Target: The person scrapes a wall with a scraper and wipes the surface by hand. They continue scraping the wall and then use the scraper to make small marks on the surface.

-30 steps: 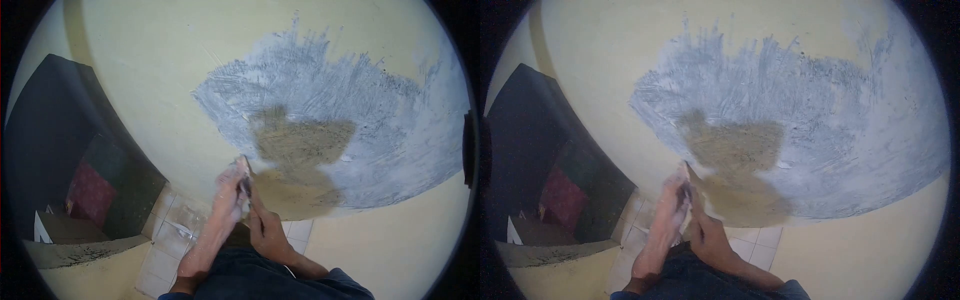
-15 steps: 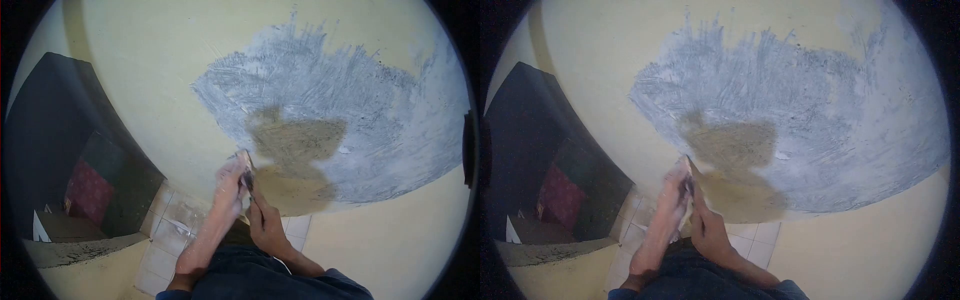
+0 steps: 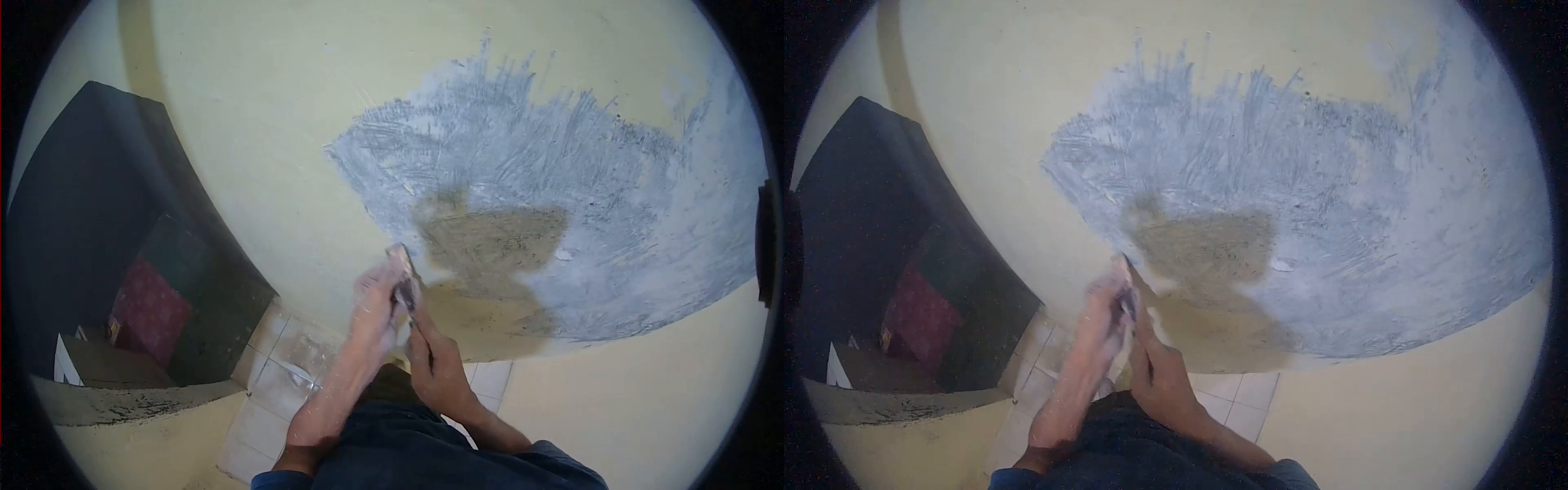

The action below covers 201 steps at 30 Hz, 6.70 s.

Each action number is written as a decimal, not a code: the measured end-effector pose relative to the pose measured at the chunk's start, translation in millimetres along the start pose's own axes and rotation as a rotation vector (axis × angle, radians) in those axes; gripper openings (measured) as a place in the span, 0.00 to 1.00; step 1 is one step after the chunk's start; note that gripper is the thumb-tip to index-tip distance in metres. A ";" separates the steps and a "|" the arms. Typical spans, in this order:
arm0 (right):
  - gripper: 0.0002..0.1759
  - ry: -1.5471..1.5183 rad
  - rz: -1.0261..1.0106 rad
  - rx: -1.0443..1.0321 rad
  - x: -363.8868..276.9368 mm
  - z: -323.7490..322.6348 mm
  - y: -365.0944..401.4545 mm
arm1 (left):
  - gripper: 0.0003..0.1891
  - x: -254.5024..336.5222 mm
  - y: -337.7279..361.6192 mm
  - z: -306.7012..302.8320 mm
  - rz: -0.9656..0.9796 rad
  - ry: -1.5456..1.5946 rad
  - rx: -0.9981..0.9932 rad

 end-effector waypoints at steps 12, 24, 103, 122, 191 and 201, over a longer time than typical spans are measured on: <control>0.22 0.061 -0.049 -0.015 7.6 10.8 -9.9 | 0.11 20.8 6.1 2.6 0.070 0.049 -0.011; 0.23 0.056 -0.064 0.019 8.2 12.2 -6.1 | 0.14 -2.4 -4.1 -7.1 0.033 0.029 0.075; 0.28 0.113 -0.203 0.209 48.8 37.5 -9.5 | 0.13 -34.8 9.8 -33.3 -0.025 -0.032 0.069; 0.24 0.186 -0.162 0.149 36.6 37.2 -12.5 | 0.11 -15.7 3.0 -22.0 -0.021 0.021 0.027; 0.38 0.361 0.023 -0.038 -8.5 8.7 -4.3 | 0.14 -9.3 0.8 -25.5 -0.148 0.217 -0.136; 0.39 0.358 0.019 0.007 -21.9 17.3 -10.2 | 0.16 1.0 1.0 -14.5 -0.102 0.210 -0.024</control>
Point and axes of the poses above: each hand's wrist, its own y-axis away from the middle knuckle, its own z-axis out of the palm, x = y × z, the point moved 2 cm from there along -y, towards the middle knuckle, and after that the axes turned 14 degrees about -x, right-handed, at the moved point
